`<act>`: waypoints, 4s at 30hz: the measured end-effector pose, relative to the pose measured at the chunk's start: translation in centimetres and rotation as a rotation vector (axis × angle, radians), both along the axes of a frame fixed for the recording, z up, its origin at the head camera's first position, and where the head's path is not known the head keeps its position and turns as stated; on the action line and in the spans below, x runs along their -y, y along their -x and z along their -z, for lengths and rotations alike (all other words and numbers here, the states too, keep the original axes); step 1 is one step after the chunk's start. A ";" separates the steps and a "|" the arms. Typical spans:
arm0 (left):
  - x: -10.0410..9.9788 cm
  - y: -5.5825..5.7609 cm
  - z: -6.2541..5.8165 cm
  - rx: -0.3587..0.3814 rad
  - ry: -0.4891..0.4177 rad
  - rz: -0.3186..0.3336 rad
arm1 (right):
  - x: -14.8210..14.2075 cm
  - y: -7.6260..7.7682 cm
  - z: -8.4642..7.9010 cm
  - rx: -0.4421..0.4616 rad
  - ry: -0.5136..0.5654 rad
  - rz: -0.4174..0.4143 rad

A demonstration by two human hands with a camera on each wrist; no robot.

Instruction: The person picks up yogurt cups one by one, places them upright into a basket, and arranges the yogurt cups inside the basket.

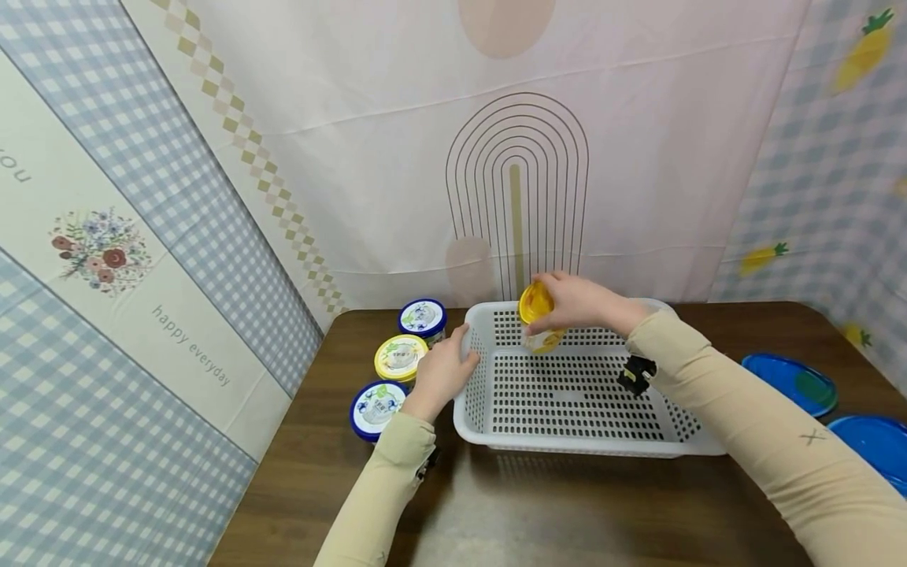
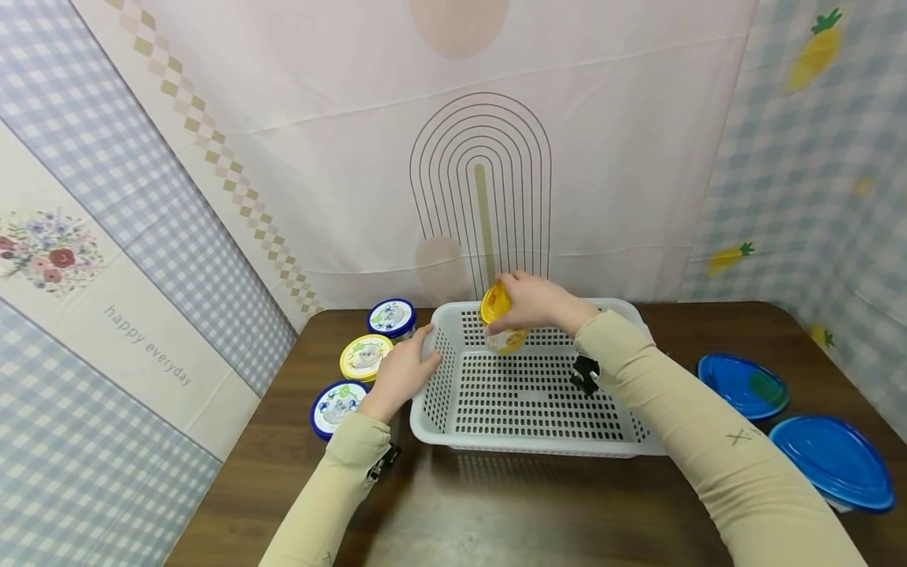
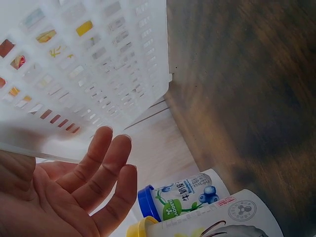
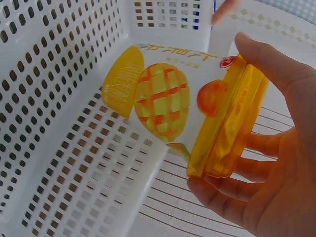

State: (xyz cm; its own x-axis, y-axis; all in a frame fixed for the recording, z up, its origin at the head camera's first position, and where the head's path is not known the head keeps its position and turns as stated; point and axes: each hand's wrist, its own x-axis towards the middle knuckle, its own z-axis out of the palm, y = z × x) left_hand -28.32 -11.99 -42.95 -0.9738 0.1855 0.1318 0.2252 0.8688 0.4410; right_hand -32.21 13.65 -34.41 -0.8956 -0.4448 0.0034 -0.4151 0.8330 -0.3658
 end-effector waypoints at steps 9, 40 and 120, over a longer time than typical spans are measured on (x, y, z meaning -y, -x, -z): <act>-0.7 0.6 0.1 0.004 0.005 -0.032 | -0.2 1.5 1.6 -0.027 0.035 -0.018; -0.8 0.7 0.3 0.040 -0.029 -0.038 | 3.1 1.9 5.2 -0.020 0.037 0.000; 1.2 -0.8 1.2 0.019 -0.064 0.017 | 7.7 -0.9 8.5 -0.169 0.104 0.055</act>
